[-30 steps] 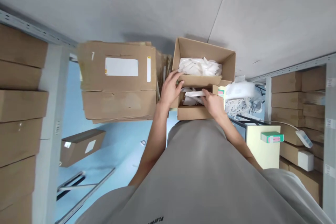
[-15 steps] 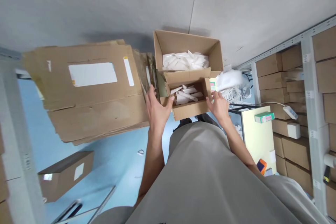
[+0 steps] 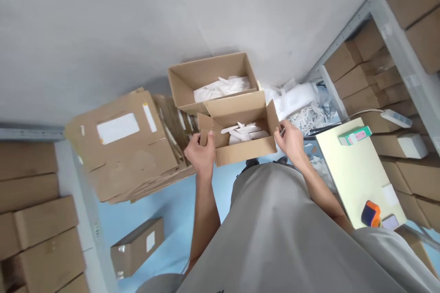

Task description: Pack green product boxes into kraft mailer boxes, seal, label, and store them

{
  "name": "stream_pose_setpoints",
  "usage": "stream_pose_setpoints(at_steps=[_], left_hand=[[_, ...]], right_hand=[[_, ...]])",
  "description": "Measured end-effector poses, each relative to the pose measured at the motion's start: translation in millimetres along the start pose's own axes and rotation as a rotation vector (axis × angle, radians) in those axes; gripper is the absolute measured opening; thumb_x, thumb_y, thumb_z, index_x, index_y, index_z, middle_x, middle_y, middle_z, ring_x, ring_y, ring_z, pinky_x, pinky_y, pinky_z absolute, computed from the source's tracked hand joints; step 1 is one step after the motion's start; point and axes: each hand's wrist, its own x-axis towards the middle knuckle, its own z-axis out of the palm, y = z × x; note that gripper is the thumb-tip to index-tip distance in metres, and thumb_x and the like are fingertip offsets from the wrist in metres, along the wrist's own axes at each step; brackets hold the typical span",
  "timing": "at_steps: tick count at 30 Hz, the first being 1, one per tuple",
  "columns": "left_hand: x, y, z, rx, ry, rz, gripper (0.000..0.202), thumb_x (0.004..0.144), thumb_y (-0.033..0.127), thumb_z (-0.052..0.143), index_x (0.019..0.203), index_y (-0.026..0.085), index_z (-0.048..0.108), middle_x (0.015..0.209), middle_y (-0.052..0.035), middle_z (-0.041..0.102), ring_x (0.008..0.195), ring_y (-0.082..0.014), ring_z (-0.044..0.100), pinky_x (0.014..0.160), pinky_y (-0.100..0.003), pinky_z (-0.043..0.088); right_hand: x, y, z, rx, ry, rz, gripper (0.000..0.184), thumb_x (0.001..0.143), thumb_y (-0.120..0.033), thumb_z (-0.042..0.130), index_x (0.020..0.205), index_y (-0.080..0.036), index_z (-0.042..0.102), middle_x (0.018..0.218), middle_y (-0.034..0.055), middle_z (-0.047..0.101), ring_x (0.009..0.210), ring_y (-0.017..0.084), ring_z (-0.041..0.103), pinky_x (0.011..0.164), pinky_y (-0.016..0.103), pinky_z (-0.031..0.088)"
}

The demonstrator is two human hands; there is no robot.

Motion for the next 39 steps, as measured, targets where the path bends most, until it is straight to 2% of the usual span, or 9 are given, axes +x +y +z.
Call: stream_pose_setpoints(at_steps=[4,7,11,16,21,25,30,35,39], left_hand=[[-42.2,53.2,45.0,-0.037,-0.123,0.157,0.029,0.096,0.052,0.071,0.086,0.026,0.064,0.081,-0.0014,0.073,0.082,-0.0252,0.068,0.084,-0.037,0.056],[-79.5,95.3,93.5,-0.104,-0.265,0.246,0.028,0.095,0.052,0.070,0.085,0.026,0.064,0.083,-0.0018,0.075,0.082,-0.0246,0.067,0.081,-0.036,0.057],[-138.7,152.4,163.3,-0.161,-0.499,0.297,0.026,0.094,0.050,0.071,0.090,0.025,0.067,0.090,-0.0033,0.079,0.086,-0.0247,0.071,0.077,-0.034,0.058],[-223.1,213.1,242.4,-0.167,-0.810,0.385,0.027,0.092,0.049,0.074,0.091,0.023,0.070,0.090,-0.0030,0.079,0.086,-0.0236,0.072,0.077,-0.033,0.058],[-300.2,247.7,309.1,-0.188,-1.129,0.396,0.024,0.090,0.045,0.078,0.093,0.022,0.071,0.098,-0.0057,0.083,0.094,-0.0257,0.076,0.086,-0.036,0.062],[-342.7,261.1,362.4,-0.187,-1.330,0.355,0.025,0.086,0.041,0.084,0.094,0.022,0.070,0.105,-0.0086,0.084,0.104,-0.0277,0.079,0.098,-0.039,0.064],[-380.1,274.1,421.2,-0.115,-1.439,0.310,0.025,0.083,0.039,0.083,0.096,0.022,0.070,0.103,-0.0075,0.082,0.106,-0.0247,0.078,0.101,-0.037,0.062],[-398.9,287.3,452.3,-0.089,-1.511,0.276,0.029,0.084,0.042,0.084,0.099,0.023,0.068,0.108,-0.0096,0.084,0.109,-0.0267,0.079,0.096,-0.038,0.064],[-388.4,297.5,466.7,-0.090,-1.527,0.254,0.034,0.094,0.050,0.081,0.106,0.021,0.068,0.109,-0.0122,0.083,0.107,-0.0259,0.080,0.093,-0.037,0.064]], right_hand=[[-44.3,80.4,-39.0,0.146,0.130,0.120,0.025,0.108,-0.037,0.049,0.112,-0.024,0.070,0.099,0.0085,0.081,0.085,0.026,0.074,0.077,0.034,0.048],[-88.2,144.7,-60.2,0.240,0.249,0.237,0.026,0.110,-0.041,0.046,0.111,-0.025,0.068,0.101,0.0085,0.080,0.083,0.026,0.074,0.078,0.035,0.052],[-153.3,221.0,-78.0,0.330,0.400,0.444,0.027,0.113,-0.047,0.046,0.107,-0.027,0.064,0.102,0.0079,0.080,0.077,0.024,0.072,0.076,0.036,0.054],[-232.3,293.3,-85.7,0.362,0.599,0.735,0.027,0.112,-0.048,0.047,0.111,-0.026,0.063,0.103,0.0090,0.082,0.084,0.026,0.077,0.077,0.037,0.058],[-290.2,343.2,-66.1,0.403,0.763,1.013,0.037,0.112,-0.056,0.047,0.117,-0.024,0.064,0.104,0.0118,0.084,0.082,0.027,0.078,0.078,0.039,0.061],[-306.1,375.0,-34.3,0.537,0.904,1.136,0.045,0.111,-0.065,0.044,0.119,-0.024,0.060,0.104,0.0127,0.085,0.093,0.028,0.085,0.079,0.039,0.065],[-299.5,410.7,-4.0,0.601,1.023,1.242,0.057,0.106,-0.076,0.039,0.120,-0.024,0.056,0.104,0.0113,0.083,0.099,0.026,0.086,0.081,0.037,0.069],[-288.1,439.0,-0.7,0.601,1.091,1.372,0.059,0.105,-0.076,0.040,0.121,-0.023,0.060,0.109,0.0125,0.082,0.098,0.025,0.085,0.082,0.038,0.071],[-286.7,451.0,-7.7,0.624,1.089,1.414,0.058,0.103,-0.075,0.044,0.119,-0.022,0.061,0.112,0.0144,0.082,0.095,0.025,0.086,0.078,0.036,0.069]])
